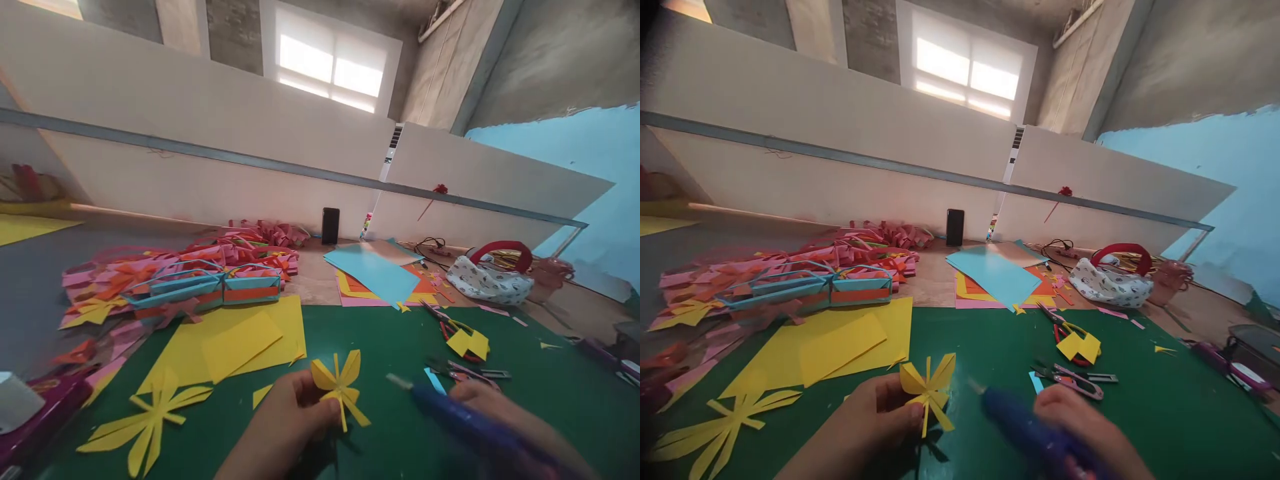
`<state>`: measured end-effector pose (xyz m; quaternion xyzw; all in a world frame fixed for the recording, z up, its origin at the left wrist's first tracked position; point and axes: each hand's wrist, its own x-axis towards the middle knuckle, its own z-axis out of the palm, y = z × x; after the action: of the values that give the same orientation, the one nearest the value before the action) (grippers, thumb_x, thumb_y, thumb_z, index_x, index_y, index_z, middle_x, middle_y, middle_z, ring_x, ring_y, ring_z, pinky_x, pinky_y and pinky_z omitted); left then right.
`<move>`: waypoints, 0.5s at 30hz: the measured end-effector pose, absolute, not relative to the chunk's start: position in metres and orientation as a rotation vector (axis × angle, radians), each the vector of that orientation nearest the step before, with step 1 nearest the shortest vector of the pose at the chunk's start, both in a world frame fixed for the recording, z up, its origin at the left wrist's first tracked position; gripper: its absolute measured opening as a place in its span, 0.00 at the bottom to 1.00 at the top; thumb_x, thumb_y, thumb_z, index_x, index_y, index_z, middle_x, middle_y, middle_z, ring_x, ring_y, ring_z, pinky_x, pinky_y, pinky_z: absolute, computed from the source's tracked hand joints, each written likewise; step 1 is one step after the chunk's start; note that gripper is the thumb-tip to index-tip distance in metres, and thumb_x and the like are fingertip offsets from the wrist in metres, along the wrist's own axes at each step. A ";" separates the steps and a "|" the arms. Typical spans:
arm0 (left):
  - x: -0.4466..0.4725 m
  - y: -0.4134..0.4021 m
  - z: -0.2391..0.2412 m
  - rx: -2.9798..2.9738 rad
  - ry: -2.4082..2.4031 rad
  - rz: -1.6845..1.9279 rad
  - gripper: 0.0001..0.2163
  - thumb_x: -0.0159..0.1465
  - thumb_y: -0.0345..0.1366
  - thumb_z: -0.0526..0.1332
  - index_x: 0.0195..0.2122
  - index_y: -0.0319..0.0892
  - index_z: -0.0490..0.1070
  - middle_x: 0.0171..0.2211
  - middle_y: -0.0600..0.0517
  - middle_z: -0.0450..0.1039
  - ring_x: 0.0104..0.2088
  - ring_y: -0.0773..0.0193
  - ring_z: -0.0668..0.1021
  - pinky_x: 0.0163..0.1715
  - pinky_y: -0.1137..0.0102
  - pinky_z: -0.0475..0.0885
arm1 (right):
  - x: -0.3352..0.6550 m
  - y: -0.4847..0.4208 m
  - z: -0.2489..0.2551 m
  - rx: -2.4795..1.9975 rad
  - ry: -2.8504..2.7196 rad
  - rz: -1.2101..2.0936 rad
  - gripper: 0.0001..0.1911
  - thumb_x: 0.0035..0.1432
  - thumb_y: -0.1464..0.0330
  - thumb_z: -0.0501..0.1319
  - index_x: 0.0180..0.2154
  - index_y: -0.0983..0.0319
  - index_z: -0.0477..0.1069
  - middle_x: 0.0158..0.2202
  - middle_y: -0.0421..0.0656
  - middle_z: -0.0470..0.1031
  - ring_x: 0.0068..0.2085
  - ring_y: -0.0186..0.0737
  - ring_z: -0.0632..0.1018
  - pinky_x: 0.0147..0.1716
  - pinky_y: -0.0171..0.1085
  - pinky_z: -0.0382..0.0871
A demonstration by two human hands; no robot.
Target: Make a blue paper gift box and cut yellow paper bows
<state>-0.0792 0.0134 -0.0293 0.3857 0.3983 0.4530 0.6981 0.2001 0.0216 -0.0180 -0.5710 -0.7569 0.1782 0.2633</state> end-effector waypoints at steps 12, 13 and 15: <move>-0.078 0.012 -0.023 0.822 0.933 0.985 0.12 0.46 0.34 0.67 0.32 0.37 0.78 0.24 0.50 0.77 0.28 0.61 0.76 0.30 0.72 0.67 | 0.139 0.025 -0.006 -1.549 -1.899 1.027 0.09 0.55 0.70 0.53 0.27 0.56 0.71 0.20 0.38 0.67 0.22 0.34 0.70 0.20 0.29 0.62; -0.078 0.012 -0.022 0.826 0.928 0.996 0.12 0.46 0.35 0.67 0.32 0.37 0.78 0.24 0.50 0.77 0.28 0.61 0.76 0.31 0.71 0.68 | 0.139 0.026 -0.006 -1.546 -1.903 1.031 0.09 0.54 0.70 0.54 0.27 0.55 0.71 0.20 0.37 0.67 0.22 0.35 0.71 0.21 0.30 0.62; -0.077 0.012 -0.021 0.836 0.917 1.025 0.13 0.45 0.36 0.68 0.32 0.37 0.78 0.25 0.50 0.77 0.29 0.60 0.76 0.33 0.70 0.68 | 0.137 0.026 -0.006 -1.525 -1.933 1.019 0.07 0.52 0.71 0.56 0.27 0.55 0.70 0.20 0.37 0.67 0.23 0.36 0.71 0.23 0.30 0.63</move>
<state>-0.0774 0.0117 -0.0214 0.3746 0.4104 0.4588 0.6934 0.1372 0.0264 -0.0058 -0.5562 -0.7047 0.3718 0.2361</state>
